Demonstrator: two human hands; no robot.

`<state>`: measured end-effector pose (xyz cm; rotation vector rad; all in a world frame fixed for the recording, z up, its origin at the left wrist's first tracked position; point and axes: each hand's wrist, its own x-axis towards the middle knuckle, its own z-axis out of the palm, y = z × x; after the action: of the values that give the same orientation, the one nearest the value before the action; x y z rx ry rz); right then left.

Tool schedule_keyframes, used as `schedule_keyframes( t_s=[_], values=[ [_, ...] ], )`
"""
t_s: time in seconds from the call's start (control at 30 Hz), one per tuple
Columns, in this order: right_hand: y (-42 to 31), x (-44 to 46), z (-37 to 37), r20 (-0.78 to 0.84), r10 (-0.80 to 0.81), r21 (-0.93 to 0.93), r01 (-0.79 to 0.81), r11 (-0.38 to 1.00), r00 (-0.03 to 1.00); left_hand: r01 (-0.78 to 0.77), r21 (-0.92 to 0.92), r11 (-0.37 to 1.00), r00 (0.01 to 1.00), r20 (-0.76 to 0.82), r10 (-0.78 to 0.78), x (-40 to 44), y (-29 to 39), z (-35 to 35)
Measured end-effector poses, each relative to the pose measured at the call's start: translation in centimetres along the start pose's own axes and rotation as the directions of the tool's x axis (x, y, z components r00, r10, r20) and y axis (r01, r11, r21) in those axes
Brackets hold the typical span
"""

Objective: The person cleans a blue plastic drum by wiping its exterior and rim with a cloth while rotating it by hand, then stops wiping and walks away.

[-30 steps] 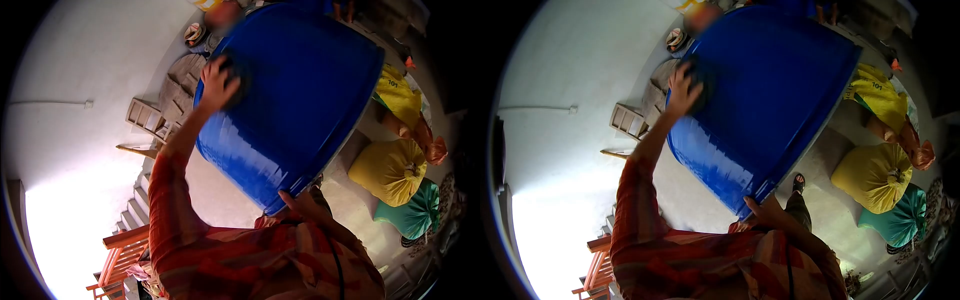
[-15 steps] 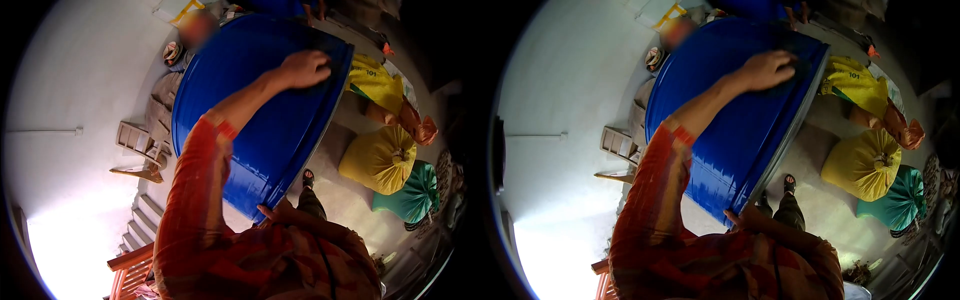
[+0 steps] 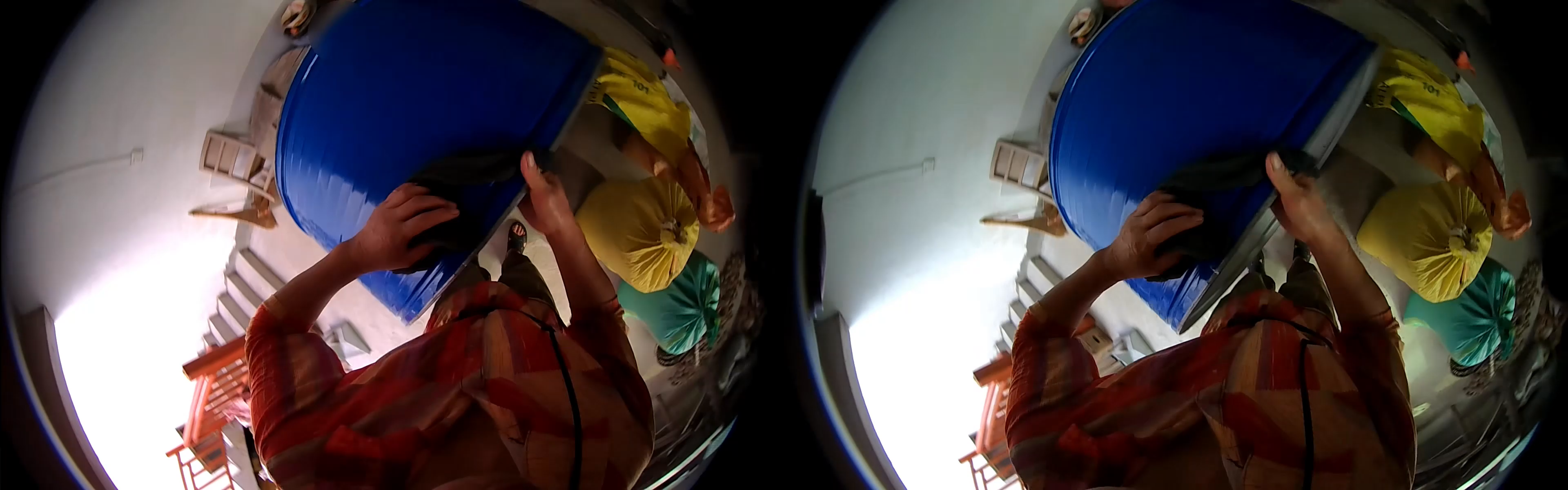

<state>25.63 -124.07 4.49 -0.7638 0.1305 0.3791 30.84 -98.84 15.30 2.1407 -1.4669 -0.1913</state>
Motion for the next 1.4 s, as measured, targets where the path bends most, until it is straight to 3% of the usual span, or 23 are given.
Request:
schedule_keyframes(
  t_s=[0.1, 0.17, 0.23, 0.3, 0.33, 0.37, 0.43, 0.6, 0.7, 0.73, 0.8, 0.83, 0.9, 0.93, 1.07, 1.1, 1.13, 1.2, 1.23, 1.3, 1.33, 1.37, 1.4],
  values=[
    [0.9, 0.7, 0.2, -0.153, -0.057, 0.135, 0.078, 0.988, 0.987, 0.067, 0.01, 0.998, 0.989, -0.13, -0.065, -2.0, 0.6, 0.0],
    [1.5, 0.1, 0.1, 0.137, -0.049, 0.102, 0.035, 0.994, 0.989, 0.126, 0.011, 0.992, 0.968, -0.218, -0.121, -3.8, 0.3, 0.2],
    [0.7, -0.3, 3.2, 0.235, -0.027, 0.08, 0.009, 0.997, 0.972, 0.403, 0.027, 0.915, 0.829, -0.435, -0.352, -5.7, -0.7, 0.7],
    [0.8, -0.4, 6.1, 0.012, -0.129, 0.113, 0.127, 0.985, 0.992, 0.505, 0.013, 0.863, 0.738, -0.524, -0.425, -5.6, -1.8, 0.0],
    [0.4, -0.5, 6.9, -0.004, -0.093, 0.069, 0.093, 0.993, 0.996, 0.558, 0.026, 0.829, 0.728, -0.495, -0.474, -4.8, -1.5, -0.8],
    [0.6, -0.6, 6.7, -0.003, -0.097, 0.063, 0.097, 0.993, 0.995, 0.555, 0.024, 0.832, 0.727, -0.5, -0.47, -4.5, -1.6, -0.8],
    [0.8, -0.4, 6.4, -0.004, -0.048, -0.029, 0.048, 0.998, 0.999, 0.253, 0.164, 0.954, 0.903, -0.394, -0.171, -3.4, -2.3, -1.1],
    [3.8, -1.8, 6.6, -0.111, -0.075, -0.072, 0.068, 0.995, 0.991, 0.068, 0.204, 0.977, 0.987, -0.153, -0.037, 4.5, -3.1, 0.8],
    [6.2, -2.3, 4.5, -0.116, -0.018, -0.362, -0.026, 0.932, 0.993, 0.062, 0.301, 0.951, 0.981, -0.192, -0.003, 13.3, -6.0, 2.2],
    [6.2, -2.9, 5.4, -0.093, 0.018, -0.462, -0.059, 0.885, 0.996, 0.058, 0.225, 0.973, 0.983, -0.18, -0.017, 16.3, -7.5, 2.5],
    [6.6, -3.2, 7.7, -0.059, 0.028, -0.53, -0.055, 0.846, 0.998, 0.216, 0.069, 0.974, 0.976, 0.017, -0.218, 23.0, -12.5, 4.2],
    [6.8, -3.2, 8.8, -0.046, 0.001, -0.504, -0.024, 0.864, 0.999, 0.231, 0.063, 0.971, 0.973, 0.003, -0.232, 22.9, -12.5, 4.4],
    [6.3, -3.3, 9.7, 0.075, -0.133, -0.263, 0.148, 0.953, 0.988, 0.235, 0.233, 0.944, 0.948, -0.268, -0.17, 21.3, -11.0, 5.1],
    [6.2, -3.6, 7.6, 0.141, 0.04, -0.339, 0.01, 0.941, 0.989, 0.194, 0.224, 0.955, 0.967, -0.209, -0.147, 18.9, -9.1, 3.5],
    [4.7, -3.1, 5.7, 0.186, 0.168, -0.386, -0.085, 0.919, 0.968, -0.009, 0.225, 0.974, 0.965, -0.253, 0.067, 5.0, -2.3, 2.0],
    [3.7, -3.0, 6.8, 0.148, 0.118, -0.274, -0.074, 0.959, 0.982, 0.095, 0.147, 0.984, 0.957, -0.286, -0.05, 0.5, -0.6, 2.3],
    [3.0, -3.3, 7.2, 0.091, 0.077, -0.164, -0.061, 0.985, 0.993, 0.201, 0.199, 0.959, 0.945, -0.297, -0.136, -3.9, 0.9, 2.7],
    [2.1, -3.2, 6.0, 0.181, 0.205, -0.262, -0.154, 0.953, 0.962, 0.513, 0.143, 0.846, 0.827, -0.345, -0.443, -12.4, 4.4, 4.5],
    [1.7, -3.1, 5.5, 0.249, 0.294, -0.353, -0.196, 0.915, 0.923, 0.607, 0.133, 0.783, 0.751, -0.416, -0.512, -15.8, 5.7, 5.7],
    [0.1, -3.4, 5.6, 0.28, 0.436, -0.464, -0.277, 0.841, 0.855, 0.896, 0.064, 0.438, 0.406, -0.516, -0.755, -18.2, 9.5, 6.7],
    [0.0, -3.0, 5.5, 0.344, 0.485, -0.493, -0.285, 0.822, 0.804, 0.929, -0.146, 0.339, 0.204, -0.563, -0.801, -19.2, 10.2, 7.3],
    [-0.2, -2.9, 5.4, 0.407, 0.529, -0.526, -0.282, 0.802, 0.745, 0.886, -0.413, 0.214, -0.063, -0.562, -0.825, -18.1, 11.5, 7.0],
    [0.2, -3.2, 5.9, 0.416, 0.484, -0.435, -0.299, 0.849, 0.77, 0.751, -0.612, 0.249, -0.216, -0.583, -0.783, -16.8, 12.3, 6.6]
  ],
)
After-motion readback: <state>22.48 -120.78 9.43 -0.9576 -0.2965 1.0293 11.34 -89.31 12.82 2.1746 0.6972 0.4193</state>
